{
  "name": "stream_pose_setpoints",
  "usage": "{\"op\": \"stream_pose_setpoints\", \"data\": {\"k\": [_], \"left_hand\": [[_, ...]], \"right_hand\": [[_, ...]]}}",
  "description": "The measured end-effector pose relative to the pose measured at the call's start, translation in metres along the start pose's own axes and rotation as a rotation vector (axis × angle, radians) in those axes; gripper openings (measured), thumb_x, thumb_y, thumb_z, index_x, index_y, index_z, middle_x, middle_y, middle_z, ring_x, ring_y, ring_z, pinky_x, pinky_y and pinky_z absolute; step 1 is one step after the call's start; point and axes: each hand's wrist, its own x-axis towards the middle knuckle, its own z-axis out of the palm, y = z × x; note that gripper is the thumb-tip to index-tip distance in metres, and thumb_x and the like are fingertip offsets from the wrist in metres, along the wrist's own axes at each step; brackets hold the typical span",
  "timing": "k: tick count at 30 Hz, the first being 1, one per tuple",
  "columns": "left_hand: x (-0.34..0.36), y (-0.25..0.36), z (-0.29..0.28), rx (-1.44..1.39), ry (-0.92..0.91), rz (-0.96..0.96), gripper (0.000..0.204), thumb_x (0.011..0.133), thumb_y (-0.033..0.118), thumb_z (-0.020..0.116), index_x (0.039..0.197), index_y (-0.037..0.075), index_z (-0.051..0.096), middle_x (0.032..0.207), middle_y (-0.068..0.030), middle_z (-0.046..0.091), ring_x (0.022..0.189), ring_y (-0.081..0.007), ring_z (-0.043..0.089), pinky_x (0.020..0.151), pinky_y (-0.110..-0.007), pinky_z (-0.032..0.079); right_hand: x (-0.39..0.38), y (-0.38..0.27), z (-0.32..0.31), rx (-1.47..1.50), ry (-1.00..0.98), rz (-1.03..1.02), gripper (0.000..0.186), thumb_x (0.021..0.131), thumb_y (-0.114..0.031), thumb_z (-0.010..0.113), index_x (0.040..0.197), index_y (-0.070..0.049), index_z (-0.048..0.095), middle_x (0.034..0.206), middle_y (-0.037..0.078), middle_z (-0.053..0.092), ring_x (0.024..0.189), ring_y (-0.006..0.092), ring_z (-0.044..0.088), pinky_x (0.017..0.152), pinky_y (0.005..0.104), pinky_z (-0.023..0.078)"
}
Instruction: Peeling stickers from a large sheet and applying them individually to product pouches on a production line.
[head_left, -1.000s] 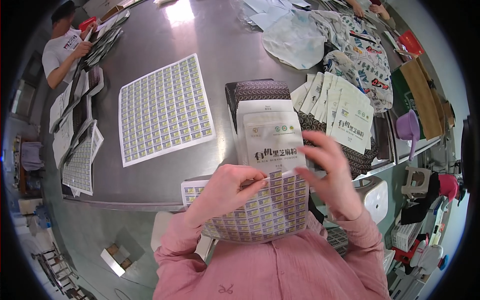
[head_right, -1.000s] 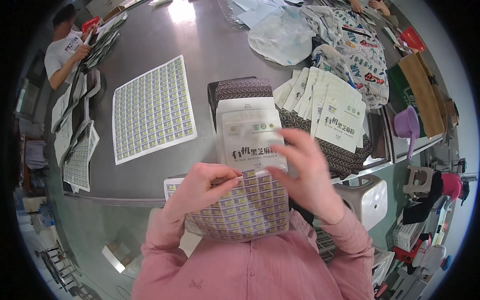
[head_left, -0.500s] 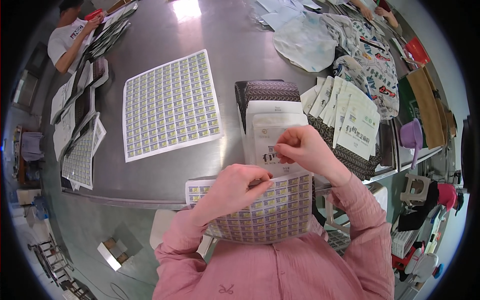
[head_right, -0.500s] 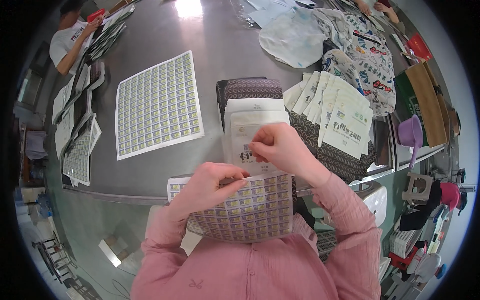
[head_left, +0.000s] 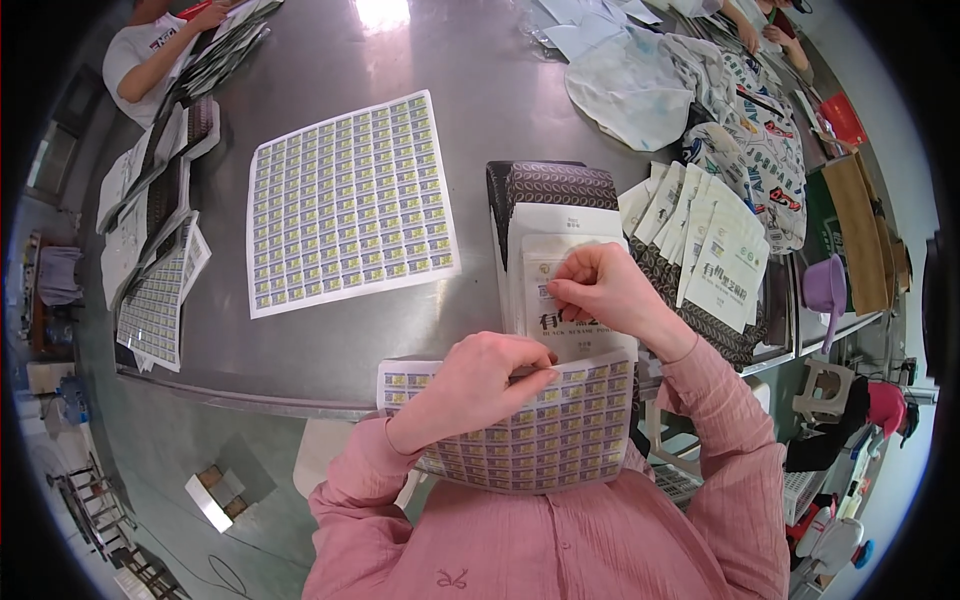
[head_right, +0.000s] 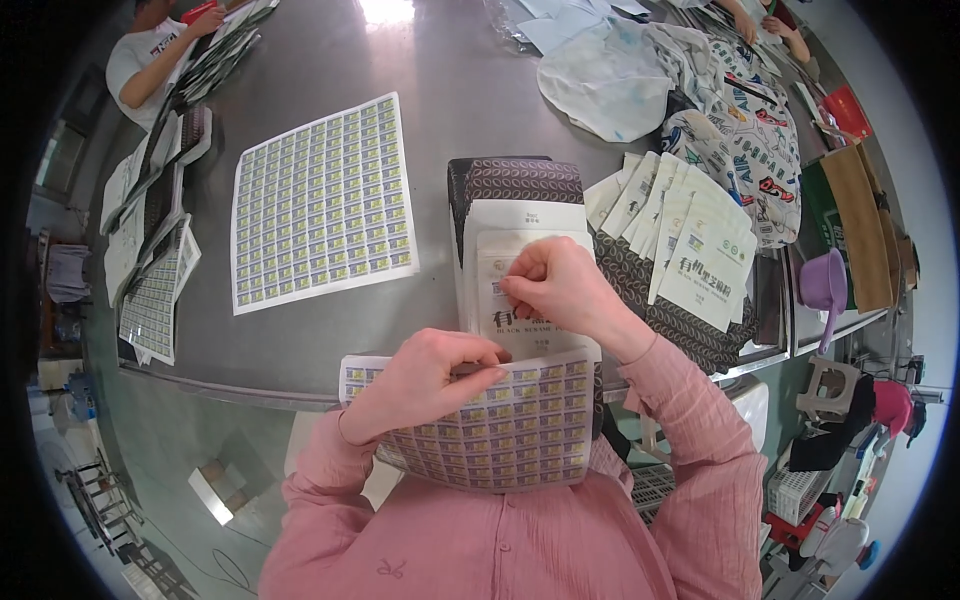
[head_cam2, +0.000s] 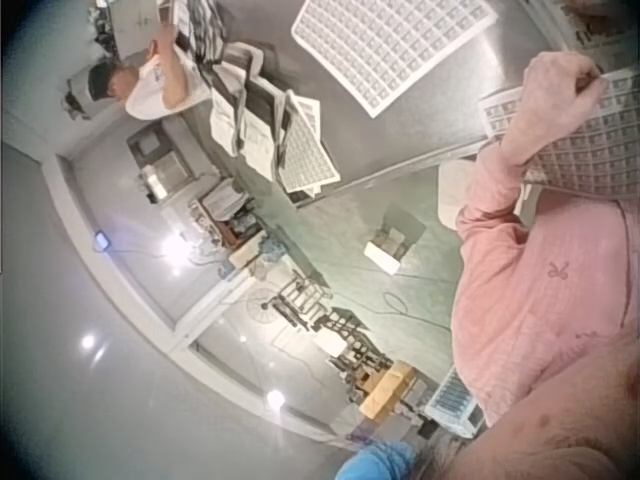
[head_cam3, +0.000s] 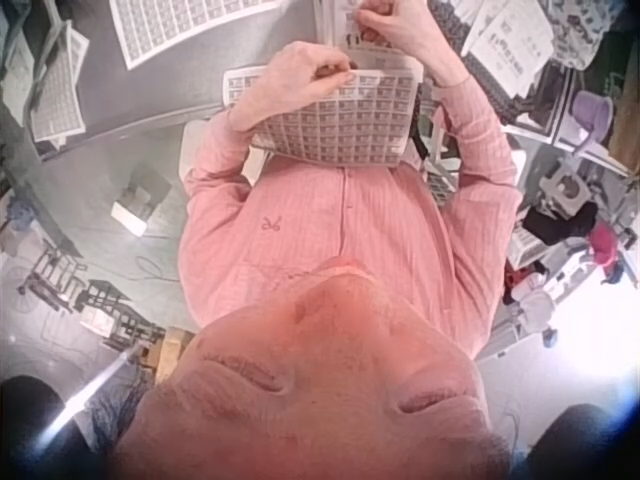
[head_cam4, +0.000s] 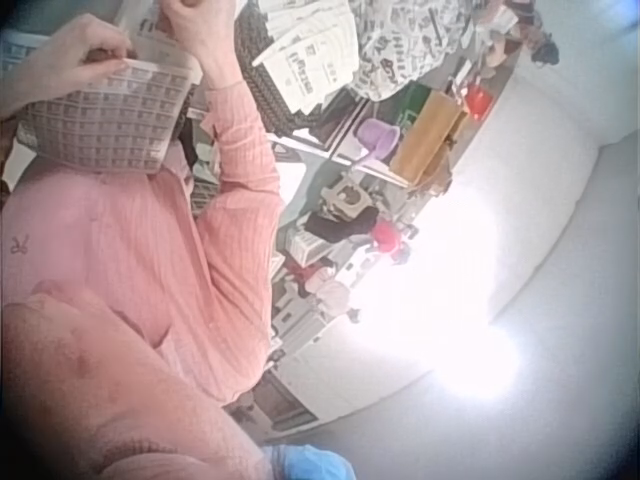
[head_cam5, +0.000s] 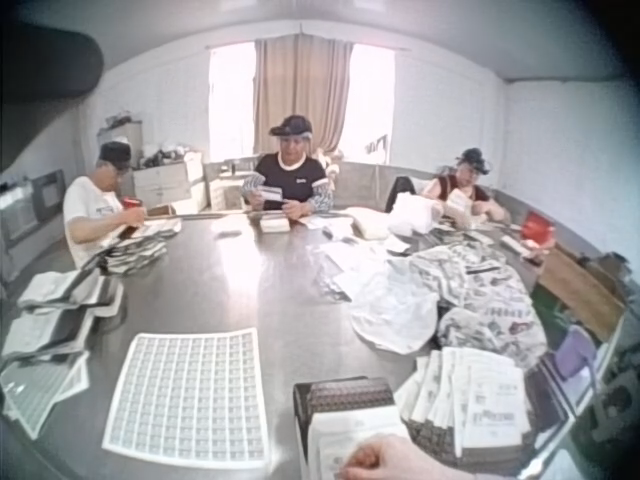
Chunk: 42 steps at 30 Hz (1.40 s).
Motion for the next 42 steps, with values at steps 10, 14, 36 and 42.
{"op": "stream_pose_setpoints", "data": {"k": [10, 14, 36, 42], "left_hand": [[0.003, 0.001, 0.0, -0.039, -0.017, -0.083, 0.018, 0.097, 0.014, 0.072, 0.103, -0.003, 0.076, 0.099, -0.0151, 0.08, 0.079, -0.0232, 0.076, 0.073, -0.036, 0.058], [-0.002, -0.001, 0.007, -0.009, 0.003, -0.043, 0.017, 0.098, 0.013, 0.072, 0.104, -0.002, 0.076, 0.103, -0.0136, 0.081, 0.08, -0.023, 0.077, 0.075, -0.035, 0.059], [-0.021, 0.037, 0.005, 0.036, -0.019, -0.087, 0.015, 0.097, 0.008, 0.074, 0.105, -0.005, 0.076, 0.1, -0.0146, 0.081, 0.082, -0.0173, 0.078, 0.075, -0.03, 0.062], [-0.021, 0.044, 0.009, 0.087, -0.001, -0.077, 0.016, 0.098, 0.012, 0.075, 0.106, -0.001, 0.078, 0.095, -0.0139, 0.079, 0.077, -0.022, 0.076, 0.071, -0.033, 0.06]], "right_hand": [[-0.017, -0.012, -0.002, -0.905, 0.36, -0.032, 0.052, 0.078, -0.04, 0.092, 0.101, 0.003, 0.072, 0.087, 0.014, 0.075, 0.078, 0.0372, 0.072, 0.074, 0.0431, 0.058], [-0.068, 0.03, -0.01, -0.854, 0.636, -0.136, 0.066, 0.075, -0.041, 0.093, 0.119, 0.003, 0.069, 0.132, 0.021, 0.066, 0.112, 0.0373, 0.069, 0.091, 0.0438, 0.057], [-0.11, 0.114, -0.131, -0.835, 1.183, -0.269, 0.046, 0.086, -0.007, 0.079, 0.127, 0.002, 0.06, 0.114, 0.02, 0.071, 0.103, 0.0311, 0.071, 0.089, 0.0437, 0.056], [-0.034, 0.07, -0.084, -0.914, 0.698, -0.781, 0.052, 0.087, -0.011, 0.078, 0.135, -0.001, 0.061, 0.136, 0.019, 0.065, 0.137, 0.0393, 0.054, 0.114, 0.0507, 0.044]]}}
